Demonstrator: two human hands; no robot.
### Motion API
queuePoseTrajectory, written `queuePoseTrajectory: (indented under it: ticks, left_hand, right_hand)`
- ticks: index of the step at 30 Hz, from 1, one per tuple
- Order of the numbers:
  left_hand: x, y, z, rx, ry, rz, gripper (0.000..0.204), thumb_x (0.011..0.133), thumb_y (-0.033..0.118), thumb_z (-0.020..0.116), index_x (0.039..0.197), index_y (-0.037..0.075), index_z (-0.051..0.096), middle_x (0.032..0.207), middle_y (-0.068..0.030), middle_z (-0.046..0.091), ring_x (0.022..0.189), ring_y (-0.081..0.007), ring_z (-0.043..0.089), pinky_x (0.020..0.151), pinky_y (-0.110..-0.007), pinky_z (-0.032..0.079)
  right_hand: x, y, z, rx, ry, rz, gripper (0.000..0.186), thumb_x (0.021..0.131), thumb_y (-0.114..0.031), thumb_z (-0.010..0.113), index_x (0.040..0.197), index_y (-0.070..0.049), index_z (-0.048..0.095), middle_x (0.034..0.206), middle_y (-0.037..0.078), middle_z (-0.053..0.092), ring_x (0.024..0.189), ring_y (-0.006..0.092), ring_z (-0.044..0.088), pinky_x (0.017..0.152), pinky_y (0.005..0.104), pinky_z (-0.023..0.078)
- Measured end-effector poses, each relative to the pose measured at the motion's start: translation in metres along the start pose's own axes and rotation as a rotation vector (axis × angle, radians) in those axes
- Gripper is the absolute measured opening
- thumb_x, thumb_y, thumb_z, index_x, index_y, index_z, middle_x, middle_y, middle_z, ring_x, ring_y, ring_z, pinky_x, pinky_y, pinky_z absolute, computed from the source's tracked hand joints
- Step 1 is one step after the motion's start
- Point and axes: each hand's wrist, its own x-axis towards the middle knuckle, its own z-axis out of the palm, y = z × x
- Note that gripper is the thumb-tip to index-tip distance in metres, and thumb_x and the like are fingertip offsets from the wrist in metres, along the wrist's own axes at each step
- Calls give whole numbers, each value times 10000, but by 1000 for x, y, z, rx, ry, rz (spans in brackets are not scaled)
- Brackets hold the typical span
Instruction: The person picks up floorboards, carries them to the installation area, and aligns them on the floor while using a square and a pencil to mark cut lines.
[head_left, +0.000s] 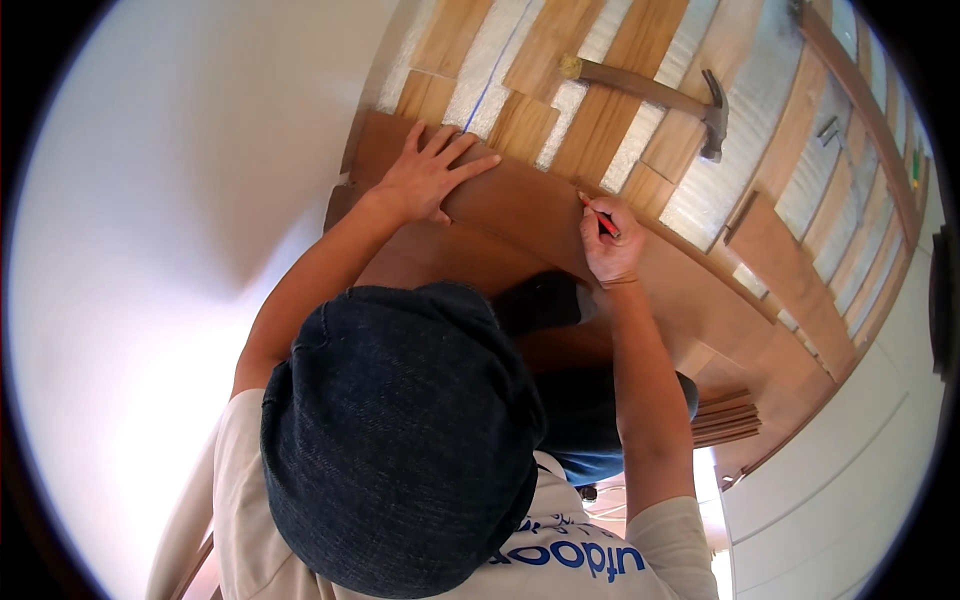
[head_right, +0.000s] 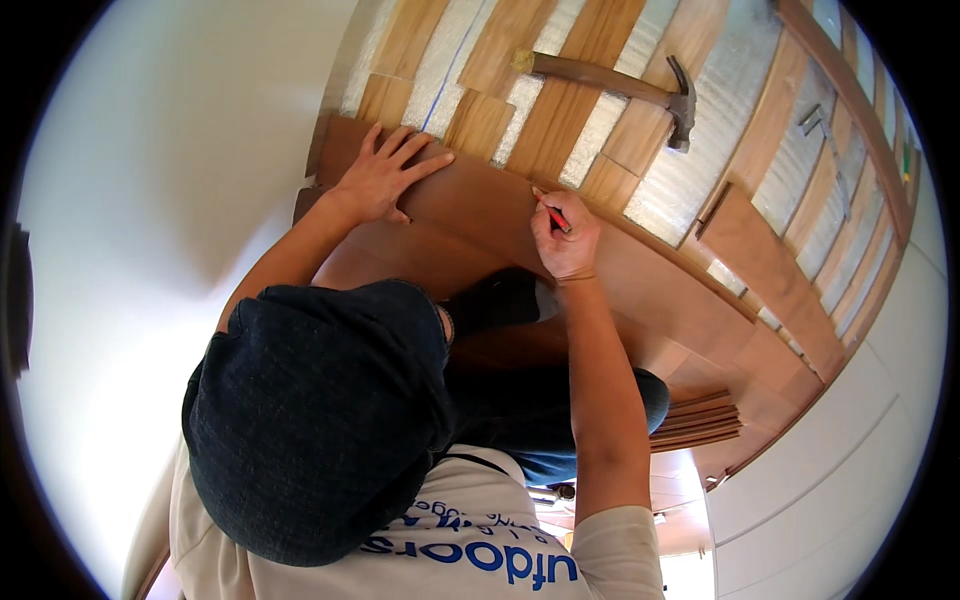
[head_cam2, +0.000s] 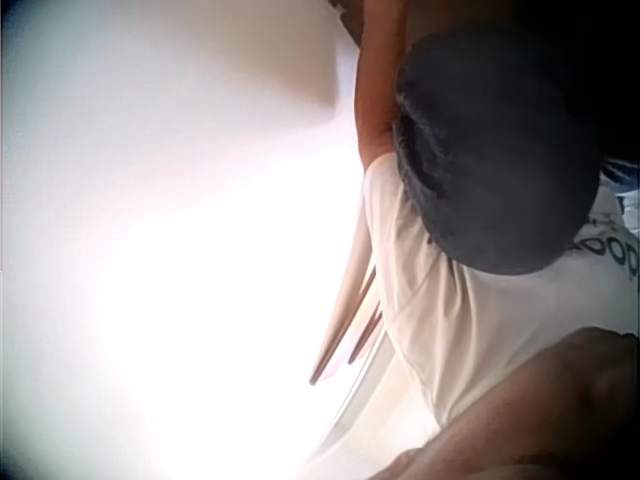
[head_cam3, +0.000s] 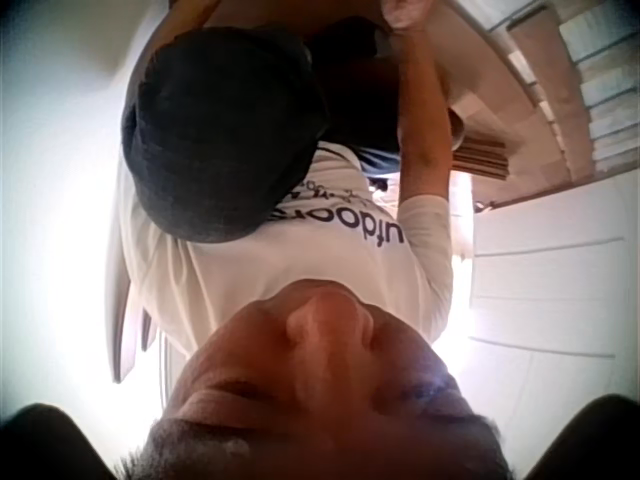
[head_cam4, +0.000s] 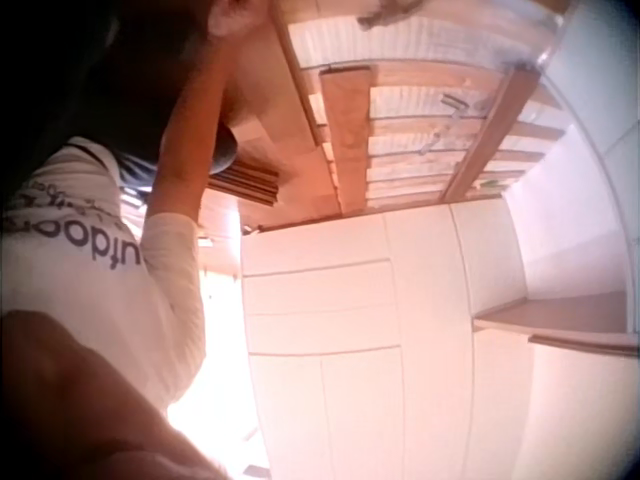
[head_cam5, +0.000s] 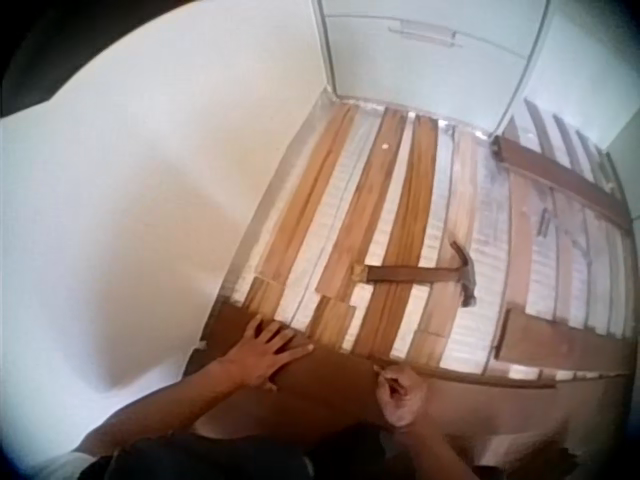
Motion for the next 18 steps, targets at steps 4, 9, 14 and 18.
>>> queuePoseTrajectory:
  ticks: [4,9,14,18]
  left_hand:
    - [-3,-2,-2,-16,-1,2,1294,621,436,997,1684,394,261,1676,-85,355,1561,-370,307,1242,-693,216]
    - [7,1,-8,28,24,58,1264,613,408,992,1671,386,300,1649,-136,383,1522,-406,343,1239,-663,226]
    - [17,27,-26,-3,109,97,1228,585,380,989,1646,344,371,1601,-183,407,1477,-446,368,1242,-623,231]
    - [40,59,-31,-5,152,155,1206,602,388,990,1640,336,379,1603,-200,392,1476,-461,360,1248,-619,222]
  right_hand:
    - [-3,2,-6,82,-75,63,103,941,-3,732,1027,-23,678,936,69,734,848,138,706,778,285,577]
    - [-31,-10,-53,315,197,325,100,1018,-40,689,1100,-30,631,998,88,722,918,153,687,824,288,564]
    - [-99,-58,-171,-245,404,162,113,1066,-67,620,1158,-4,635,985,114,742,898,181,709,846,333,581]
    - [-185,-82,-245,-429,513,205,199,1061,27,548,1213,-28,665,991,151,742,906,243,737,846,356,587]
